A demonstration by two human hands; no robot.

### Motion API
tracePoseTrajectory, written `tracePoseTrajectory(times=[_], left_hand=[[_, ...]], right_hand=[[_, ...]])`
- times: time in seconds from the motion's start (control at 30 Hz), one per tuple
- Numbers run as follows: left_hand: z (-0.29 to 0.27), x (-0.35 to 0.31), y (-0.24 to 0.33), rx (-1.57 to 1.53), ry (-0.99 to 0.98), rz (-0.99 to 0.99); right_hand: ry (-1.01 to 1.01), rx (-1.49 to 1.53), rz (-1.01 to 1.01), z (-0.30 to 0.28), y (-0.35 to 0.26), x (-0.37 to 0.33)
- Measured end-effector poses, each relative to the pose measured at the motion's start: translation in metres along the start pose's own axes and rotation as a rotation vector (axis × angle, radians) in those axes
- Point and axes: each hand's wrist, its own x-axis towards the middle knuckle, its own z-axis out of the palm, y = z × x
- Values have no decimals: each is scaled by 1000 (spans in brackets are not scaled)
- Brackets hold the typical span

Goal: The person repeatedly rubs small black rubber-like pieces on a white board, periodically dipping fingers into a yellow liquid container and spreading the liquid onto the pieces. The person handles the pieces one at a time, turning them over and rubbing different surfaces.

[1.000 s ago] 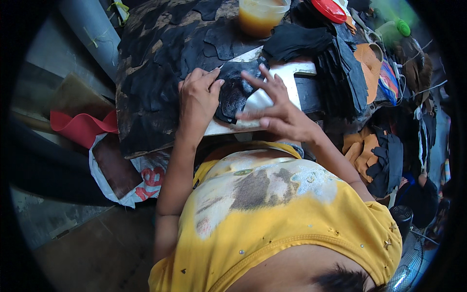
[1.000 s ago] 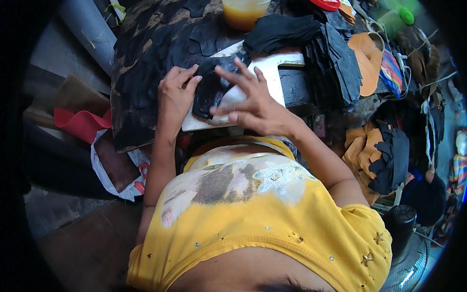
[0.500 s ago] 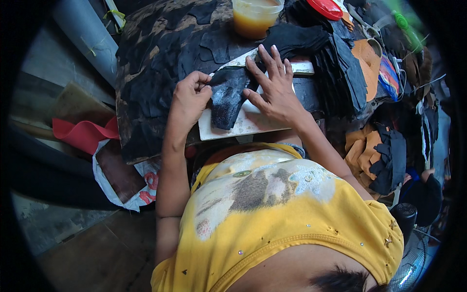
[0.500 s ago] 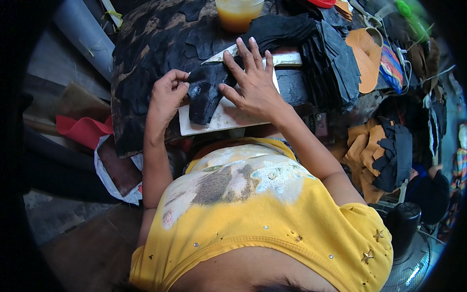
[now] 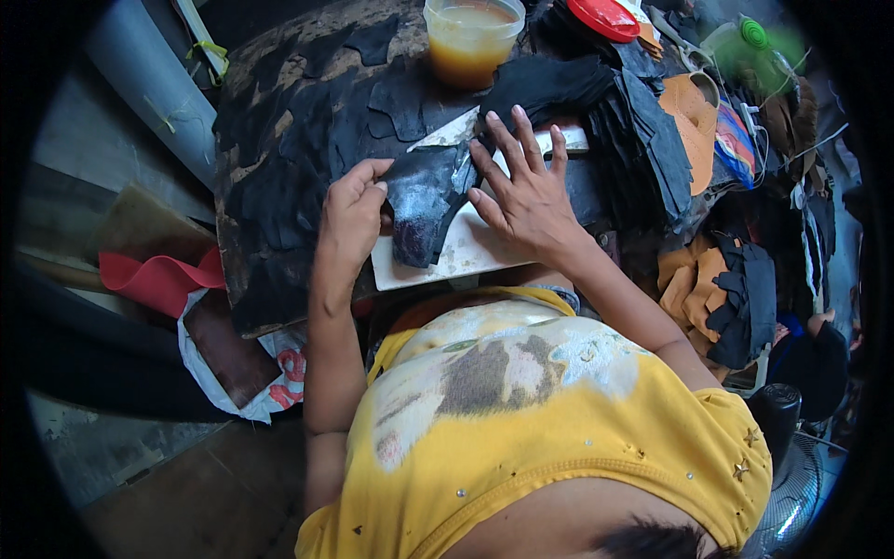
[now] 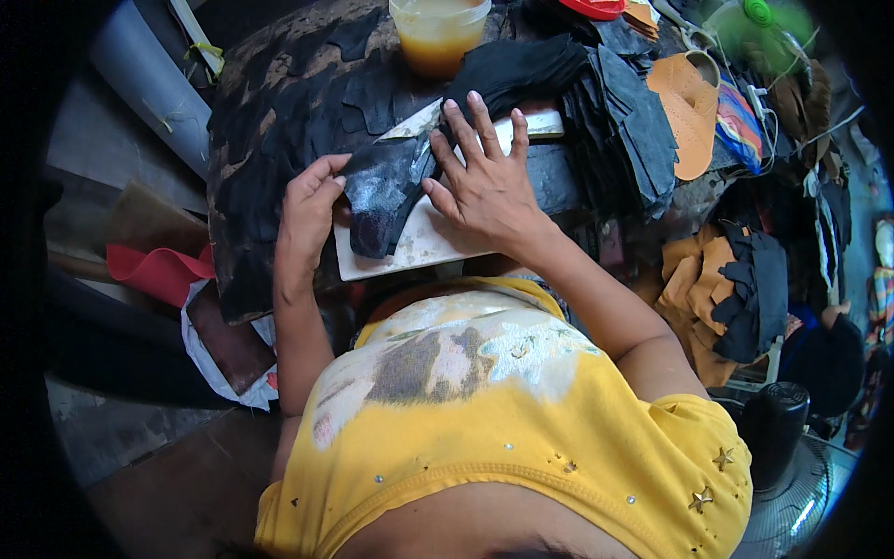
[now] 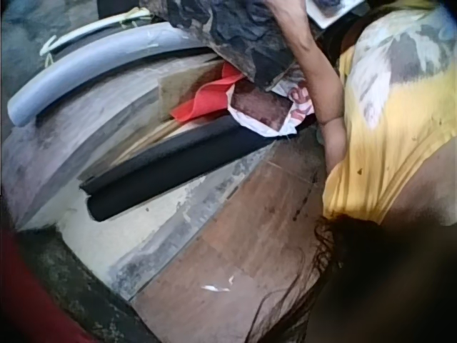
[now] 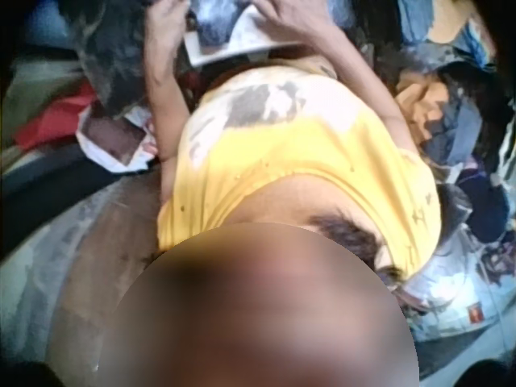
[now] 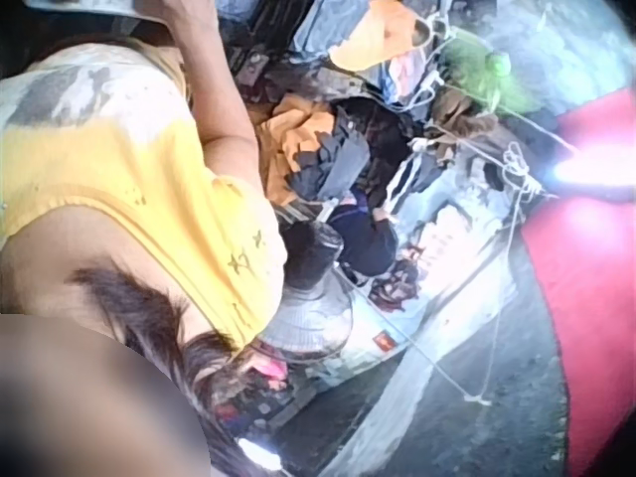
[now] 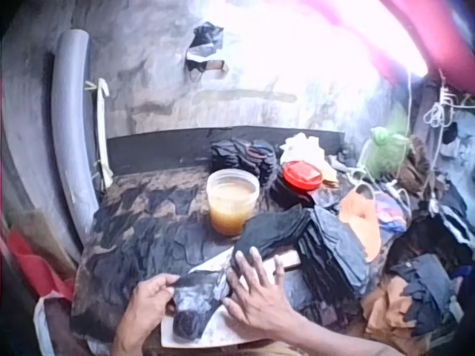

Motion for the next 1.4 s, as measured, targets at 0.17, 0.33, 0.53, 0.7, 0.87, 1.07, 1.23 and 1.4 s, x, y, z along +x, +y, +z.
tracePoseTrajectory(times=[0.17, 0.33, 0.53, 0.7, 0.87, 1.07, 1.23, 1.4], left_hand=[[-2, -4, 1, -201, -29, -48], [-4, -4, 0, -146, -38, -47], [-7, -3, -1, -186, -46, -63], [-11, 0, -3, -252, -41, -92], [-12, 1, -4, -233, -37, -100], [-28, -3, -2, -349, -35, -61], [-54, 30, 6, -381, 221, 145], [-40, 105, 15, -226, 159, 208]], right_hand=[[-56, 33, 3, 0, 13, 19], [-6, 145, -66, -5, 24, 28], [-1, 175, -101, 3, 31, 24], [-92, 210, -135, 0, 24, 18], [-128, 272, -189, -9, 7, 5], [-76, 901, -179, -12, 20, -1], [-29, 1112, -35, -8, 25, -2], [34, 962, -43, -7, 19, -4]])
